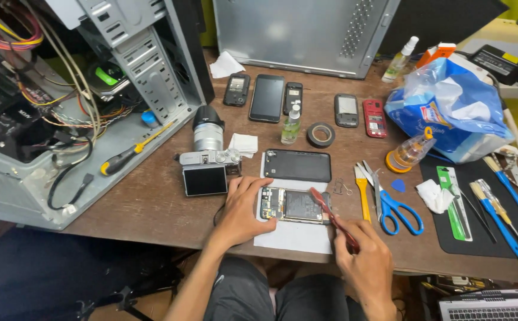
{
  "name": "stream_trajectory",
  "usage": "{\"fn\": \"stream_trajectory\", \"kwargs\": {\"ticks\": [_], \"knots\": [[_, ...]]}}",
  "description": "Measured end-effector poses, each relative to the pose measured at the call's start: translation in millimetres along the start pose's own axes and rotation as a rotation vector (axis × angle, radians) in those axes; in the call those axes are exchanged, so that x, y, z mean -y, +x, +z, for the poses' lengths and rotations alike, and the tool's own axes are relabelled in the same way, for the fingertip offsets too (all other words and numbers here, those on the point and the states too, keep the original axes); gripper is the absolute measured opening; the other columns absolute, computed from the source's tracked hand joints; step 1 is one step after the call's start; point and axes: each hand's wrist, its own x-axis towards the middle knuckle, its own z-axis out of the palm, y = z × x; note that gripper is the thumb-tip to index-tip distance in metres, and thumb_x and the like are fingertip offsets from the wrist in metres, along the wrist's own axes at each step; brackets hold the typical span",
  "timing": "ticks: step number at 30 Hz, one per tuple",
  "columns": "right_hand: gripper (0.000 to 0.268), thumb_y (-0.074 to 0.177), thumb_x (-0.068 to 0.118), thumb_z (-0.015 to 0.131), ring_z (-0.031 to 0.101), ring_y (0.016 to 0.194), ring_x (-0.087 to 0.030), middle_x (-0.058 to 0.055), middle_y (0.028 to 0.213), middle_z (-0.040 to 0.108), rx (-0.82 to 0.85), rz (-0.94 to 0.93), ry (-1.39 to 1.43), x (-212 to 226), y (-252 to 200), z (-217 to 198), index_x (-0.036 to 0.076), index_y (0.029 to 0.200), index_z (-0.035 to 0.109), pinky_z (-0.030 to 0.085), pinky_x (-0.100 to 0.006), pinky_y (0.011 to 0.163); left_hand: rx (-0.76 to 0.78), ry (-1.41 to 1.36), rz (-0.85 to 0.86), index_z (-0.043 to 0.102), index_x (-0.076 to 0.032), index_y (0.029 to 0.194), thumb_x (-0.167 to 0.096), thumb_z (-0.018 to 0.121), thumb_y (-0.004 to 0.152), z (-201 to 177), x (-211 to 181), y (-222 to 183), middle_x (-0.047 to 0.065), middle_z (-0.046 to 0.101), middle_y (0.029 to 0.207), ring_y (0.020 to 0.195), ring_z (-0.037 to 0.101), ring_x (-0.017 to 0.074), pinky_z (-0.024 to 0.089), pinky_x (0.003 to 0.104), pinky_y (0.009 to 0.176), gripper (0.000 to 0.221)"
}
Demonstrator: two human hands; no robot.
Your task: Cleaning the internal components of a disassembled smartphone using a small brush and a screwdriver.
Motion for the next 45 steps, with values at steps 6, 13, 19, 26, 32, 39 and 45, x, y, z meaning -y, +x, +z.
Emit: {"fn": "stream_trajectory", "kwargs": {"ticks": [6,13,19,26,32,39,45], "knots": [[0.035,0.091,0.021,0.063,0.069,0.096,-0.021,0.008,0.112,0.072,0.095,0.14,-0.057,-1.9,2.5,-12.6,0.03,0.12,0.079,0.056,-0.042,0.077,0.001,-0.039,0.003,0.054,-0.014,0.14,-0.033,0.078,0.068,-1.3,-1.4,-0.9,0.004,0.055,0.127,0.127,0.038,0.0291,0.039,0.044,0.107,0.079],[0.032,0.089,0.013,0.066,0.067,0.083,-0.014,0.007,0.105,0.073,0.039,-0.006,0.075,17.8,0.0,-3.1,0.023,0.115,0.081,0.054,-0.03,0.068,-0.01,-0.053,0.013,0.055,-0.012,0.14,-0.034,0.078,0.067,-2.3,-1.4,-1.0,0.005,0.056,0.126,0.127,0.039,0.0289,0.038,0.044,0.108,0.079],[0.03,0.091,0.017,0.065,0.068,0.081,-0.017,0.007,0.104,0.073,0.044,-0.001,-0.008,6.3,2.2,-4.1,0.023,0.117,0.08,0.054,-0.036,0.065,0.001,-0.022,0.032,0.054,-0.013,0.14,-0.036,0.079,0.068,0.9,3.2,-0.5,0.006,0.056,0.128,0.127,0.039,0.0301,0.039,0.046,0.106,0.079],[0.031,0.091,0.016,0.065,0.069,0.088,-0.02,0.003,0.107,0.073,0.029,0.016,0.012,7.1,1.9,-11.1,0.02,0.117,0.079,0.055,-0.037,0.074,-0.009,-0.027,0.026,0.055,-0.013,0.139,-0.035,0.078,0.068,-0.7,2.2,-1.6,0.005,0.057,0.129,0.127,0.04,0.0301,0.039,0.045,0.106,0.078],[0.03,0.09,0.017,0.065,0.07,0.084,-0.016,0.008,0.104,0.075,0.045,-0.042,0.068,14.5,4.4,-3.6,0.023,0.116,0.079,0.054,-0.034,0.069,-0.007,-0.019,0.026,0.056,-0.014,0.139,-0.035,0.078,0.067,1.4,5.1,-1.2,0.006,0.057,0.128,0.128,0.04,0.0298,0.039,0.044,0.106,0.079],[0.032,0.091,0.018,0.063,0.069,0.086,-0.02,0.006,0.1,0.072,0.034,0.003,0.037,5.5,6.0,-10.3,0.022,0.118,0.079,0.054,-0.039,0.067,0.016,-0.004,-0.001,0.055,-0.016,0.141,-0.035,0.078,0.069,-0.4,3.7,-0.8,0.004,0.056,0.129,0.129,0.039,0.0289,0.039,0.044,0.106,0.078],[0.03,0.091,0.019,0.062,0.07,0.08,-0.018,0.005,0.098,0.073,0.058,0.003,0.078,13.8,5.5,-19.4,0.024,0.116,0.079,0.054,-0.037,0.068,0.006,0.0,0.011,0.055,-0.016,0.14,-0.035,0.079,0.067,1.4,5.8,-0.2,0.004,0.057,0.127,0.127,0.04,0.0288,0.039,0.043,0.107,0.079]]}}
